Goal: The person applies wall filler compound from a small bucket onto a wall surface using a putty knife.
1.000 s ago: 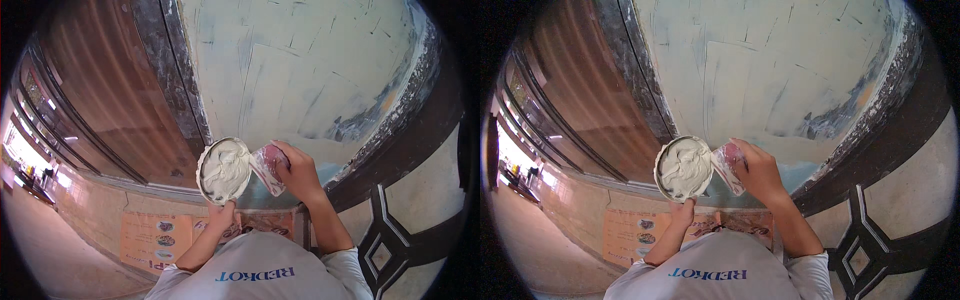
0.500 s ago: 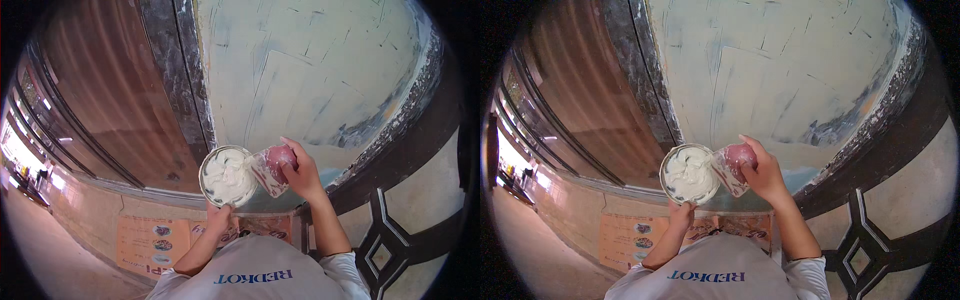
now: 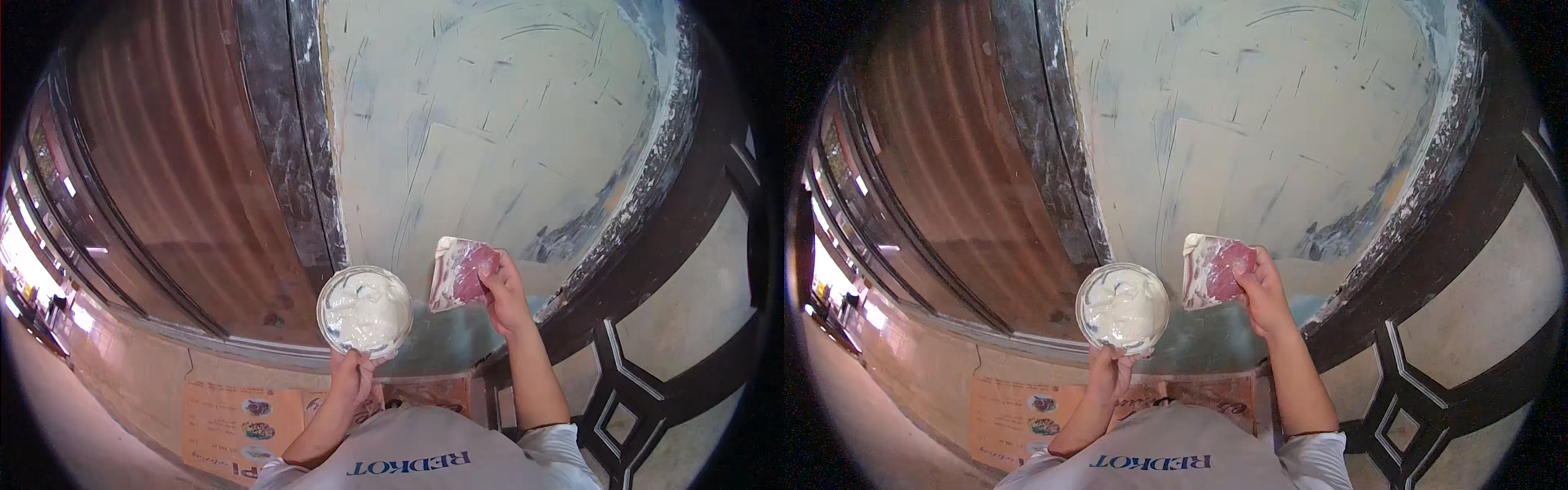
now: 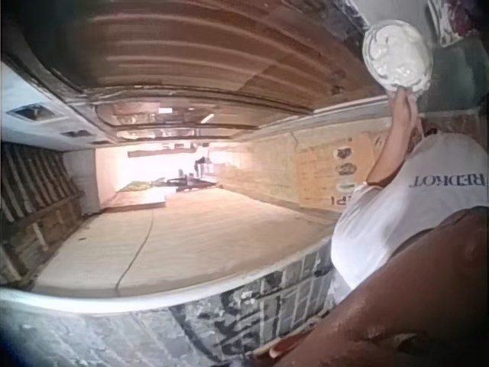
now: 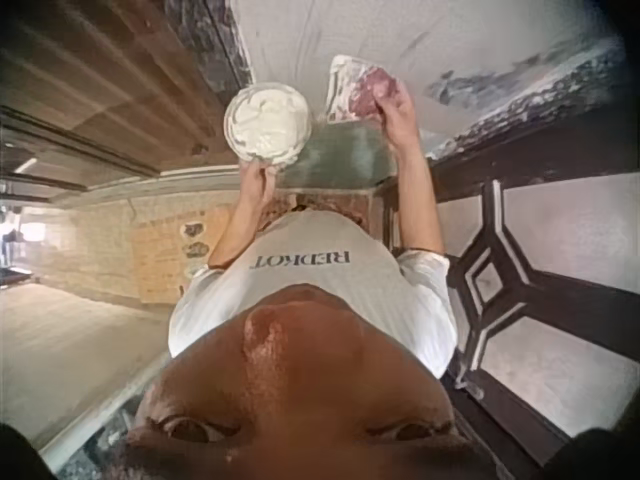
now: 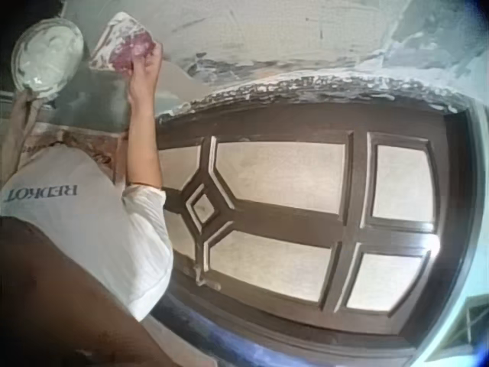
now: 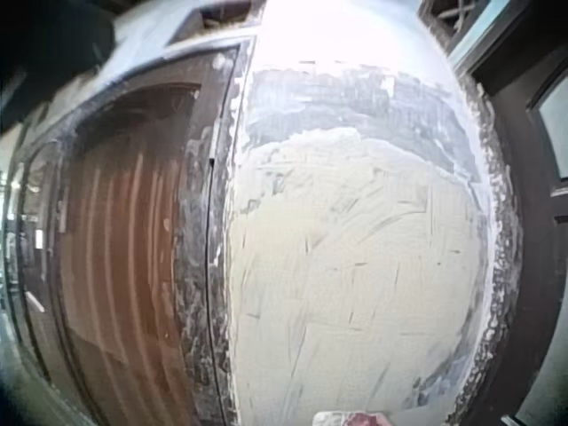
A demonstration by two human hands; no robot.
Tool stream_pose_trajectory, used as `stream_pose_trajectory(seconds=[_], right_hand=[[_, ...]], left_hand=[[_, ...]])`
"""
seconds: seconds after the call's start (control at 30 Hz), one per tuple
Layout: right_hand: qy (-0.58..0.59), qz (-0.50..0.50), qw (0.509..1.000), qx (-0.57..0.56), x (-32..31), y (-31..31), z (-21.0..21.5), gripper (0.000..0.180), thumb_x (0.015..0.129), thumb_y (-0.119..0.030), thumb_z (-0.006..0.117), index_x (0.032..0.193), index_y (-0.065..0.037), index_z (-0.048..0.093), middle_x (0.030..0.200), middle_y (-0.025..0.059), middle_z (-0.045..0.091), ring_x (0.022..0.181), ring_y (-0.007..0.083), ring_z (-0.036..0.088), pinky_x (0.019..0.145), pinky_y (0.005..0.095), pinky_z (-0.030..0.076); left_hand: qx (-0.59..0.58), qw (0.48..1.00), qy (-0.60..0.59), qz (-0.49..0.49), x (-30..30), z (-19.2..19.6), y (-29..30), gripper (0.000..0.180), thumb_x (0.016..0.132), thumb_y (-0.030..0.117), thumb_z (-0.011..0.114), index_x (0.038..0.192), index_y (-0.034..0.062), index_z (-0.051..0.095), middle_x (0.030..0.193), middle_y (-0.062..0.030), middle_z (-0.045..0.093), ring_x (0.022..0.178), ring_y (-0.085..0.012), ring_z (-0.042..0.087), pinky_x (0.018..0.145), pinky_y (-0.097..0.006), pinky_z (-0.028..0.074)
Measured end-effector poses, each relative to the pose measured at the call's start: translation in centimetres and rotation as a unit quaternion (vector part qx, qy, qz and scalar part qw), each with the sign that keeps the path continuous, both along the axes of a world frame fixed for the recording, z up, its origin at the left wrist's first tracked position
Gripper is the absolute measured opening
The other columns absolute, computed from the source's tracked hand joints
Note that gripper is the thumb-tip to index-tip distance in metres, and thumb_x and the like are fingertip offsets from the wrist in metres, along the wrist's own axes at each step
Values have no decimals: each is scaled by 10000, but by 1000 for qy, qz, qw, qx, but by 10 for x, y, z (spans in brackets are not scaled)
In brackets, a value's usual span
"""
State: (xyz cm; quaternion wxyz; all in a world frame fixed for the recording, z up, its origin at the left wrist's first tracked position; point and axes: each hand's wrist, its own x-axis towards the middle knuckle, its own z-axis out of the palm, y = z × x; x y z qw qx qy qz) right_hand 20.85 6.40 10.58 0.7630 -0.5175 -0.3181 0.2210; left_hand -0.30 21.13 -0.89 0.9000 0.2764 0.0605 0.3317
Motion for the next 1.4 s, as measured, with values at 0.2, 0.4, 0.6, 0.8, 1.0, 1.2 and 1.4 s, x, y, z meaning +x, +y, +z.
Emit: stream_pose_trajectory(seconds=[0.2,0.4,0.6,0.8,1.0,1.2,1.4], right_hand=[[5,26,998,49,0,-3,29,193,946,-90,532,1120,-75,450,1067,51,593,960,129,600,796,288,516],[-374,-120,920,-3,14,5,107,185,947,-103,548,1096,-82,440,923,27,573,818,100,551,673,294,486],[-678,-293,674,10,-19,33,209,205,877,-4,573,1070,-66,602,868,118,649,743,203,627,667,317,495],[-783,-440,438,36,-25,71,295,386,828,-5,586,1154,-206,633,957,22,690,852,237,643,677,319,521],[-807,-515,288,20,19,126,307,389,811,-95,595,1171,-237,626,1164,-38,659,1055,200,601,796,351,497],[-809,-510,292,-10,8,137,257,355,828,-154,588,1164,-262,631,1174,-74,640,1073,166,580,874,345,435],[-784,-553,281,21,6,123,306,393,812,-67,588,1159,-248,624,1167,-65,641,1040,171,598,814,345,441]], left_hand=[[-18,1000,-11,-6,-6,-12,5,751,759,-96,422,1444,104,188,1407,-195,387,1203,-403,506,853,-553,554],[0,1000,-22,8,-9,-6,12,733,719,-59,432,1420,17,232,1348,-248,426,1133,-428,548,818,-536,579],[-10,999,-4,46,-19,-12,20,749,708,-61,445,1422,28,237,1352,-249,426,1126,-427,554,799,-520,586],[-7,999,9,38,-24,-24,30,738,703,-49,457,1408,32,255,1334,-237,454,1099,-424,573,792,-526,586],[-9,999,27,20,-29,-44,42,727,746,-91,381,1418,135,220,1374,-175,400,1152,-378,529,772,-545,569],[4,996,68,55,-43,-48,54,714,710,-40,445,1392,76,270,1318,-206,468,1111,-384,567,777,-518,583],[20,999,33,25,-50,-52,69,735,741,-84,427,1411,146,229,1335,-170,439,1100,-365,558,740,-548,573]])
